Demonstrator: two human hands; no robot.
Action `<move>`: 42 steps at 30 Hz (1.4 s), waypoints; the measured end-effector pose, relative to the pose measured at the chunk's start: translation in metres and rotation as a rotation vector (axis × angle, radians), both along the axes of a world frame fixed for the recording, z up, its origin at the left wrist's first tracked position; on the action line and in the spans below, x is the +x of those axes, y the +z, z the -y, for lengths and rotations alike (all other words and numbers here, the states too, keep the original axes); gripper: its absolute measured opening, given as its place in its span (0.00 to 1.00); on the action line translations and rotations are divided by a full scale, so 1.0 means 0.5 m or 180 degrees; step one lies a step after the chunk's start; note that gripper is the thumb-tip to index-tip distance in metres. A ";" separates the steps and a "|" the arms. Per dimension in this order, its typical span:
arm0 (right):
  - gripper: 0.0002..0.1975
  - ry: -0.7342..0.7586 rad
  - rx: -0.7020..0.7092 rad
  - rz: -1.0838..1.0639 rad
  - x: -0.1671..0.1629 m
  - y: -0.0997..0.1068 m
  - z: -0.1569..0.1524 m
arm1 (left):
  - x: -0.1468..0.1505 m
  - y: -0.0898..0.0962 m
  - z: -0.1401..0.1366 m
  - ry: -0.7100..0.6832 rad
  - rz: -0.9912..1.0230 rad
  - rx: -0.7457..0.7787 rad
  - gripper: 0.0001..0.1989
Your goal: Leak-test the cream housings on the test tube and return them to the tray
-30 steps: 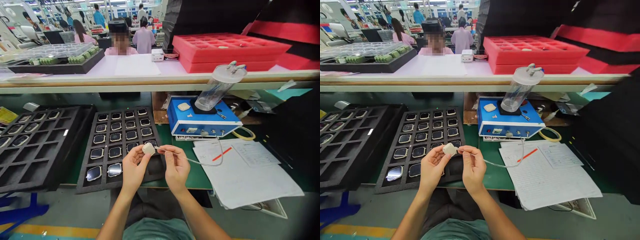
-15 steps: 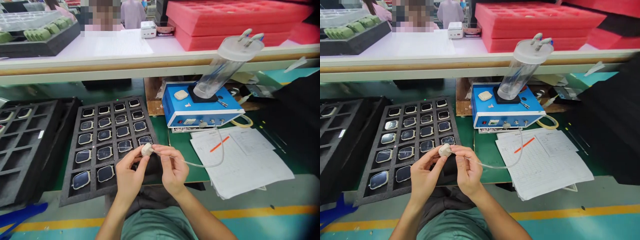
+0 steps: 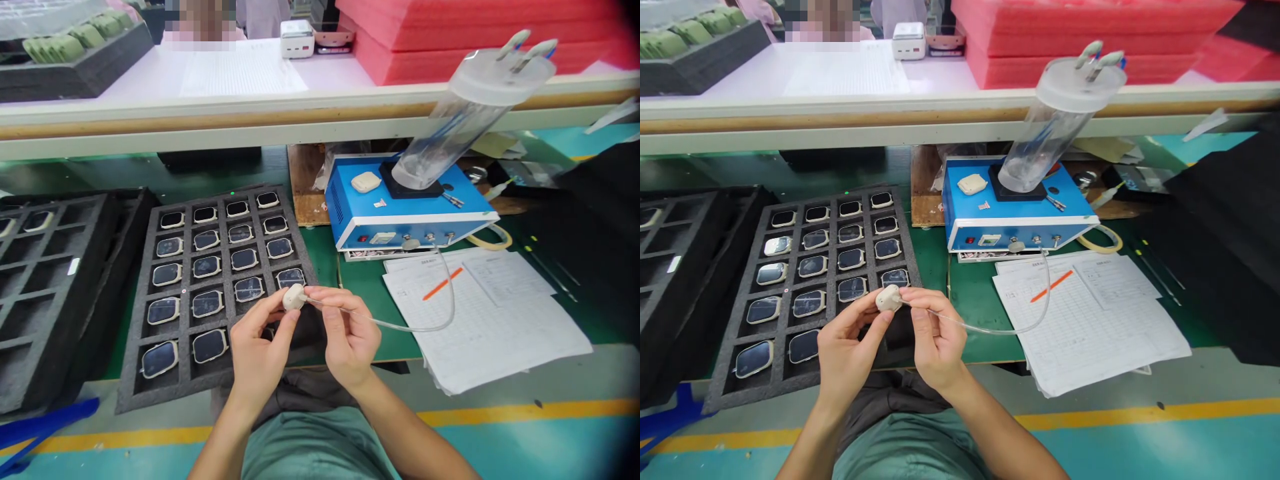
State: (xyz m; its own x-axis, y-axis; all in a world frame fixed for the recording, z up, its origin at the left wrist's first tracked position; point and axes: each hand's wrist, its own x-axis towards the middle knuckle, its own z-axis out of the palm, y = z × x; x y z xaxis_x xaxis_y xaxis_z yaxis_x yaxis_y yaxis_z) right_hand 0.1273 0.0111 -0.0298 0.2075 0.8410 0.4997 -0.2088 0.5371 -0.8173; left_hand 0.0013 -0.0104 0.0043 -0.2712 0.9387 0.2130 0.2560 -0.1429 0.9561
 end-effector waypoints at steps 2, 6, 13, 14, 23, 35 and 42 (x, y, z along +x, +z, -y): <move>0.09 0.0014 -0.0013 -0.0005 0.000 -0.001 0.000 | 0.000 0.001 0.001 0.0006 0.0014 -0.0004 0.13; 0.09 0.0007 -0.0026 -0.0022 0.000 -0.001 0.001 | 0.001 0.002 0.002 -0.0018 0.0044 0.0011 0.14; 0.10 -0.0024 0.0014 -0.0012 0.001 0.001 0.001 | 0.001 -0.003 0.003 -0.0034 0.0032 0.0004 0.15; 0.10 -0.0034 0.0017 -0.0014 0.001 0.001 0.001 | 0.001 -0.004 0.003 -0.0035 0.0037 -0.0003 0.15; 0.08 -0.0073 -0.0075 0.0071 0.001 0.000 0.002 | 0.000 -0.006 0.007 -0.0069 -0.0065 -0.0066 0.15; 0.07 -0.0207 -0.0263 0.0135 0.004 -0.001 0.021 | 0.001 0.011 0.013 -0.0167 -0.0215 0.0048 0.15; 0.05 -0.0191 -0.0373 0.0124 0.000 -0.014 0.023 | 0.000 0.016 0.018 -0.0102 -0.0171 0.0103 0.18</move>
State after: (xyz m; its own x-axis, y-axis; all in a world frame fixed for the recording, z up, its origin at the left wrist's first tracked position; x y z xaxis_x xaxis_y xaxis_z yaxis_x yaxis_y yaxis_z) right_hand 0.1274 -0.0004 -0.0367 0.2415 0.8807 0.4075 -0.1461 0.4482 -0.8819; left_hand 0.0015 -0.0195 0.0121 -0.2285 0.9391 0.2567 0.3015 -0.1824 0.9359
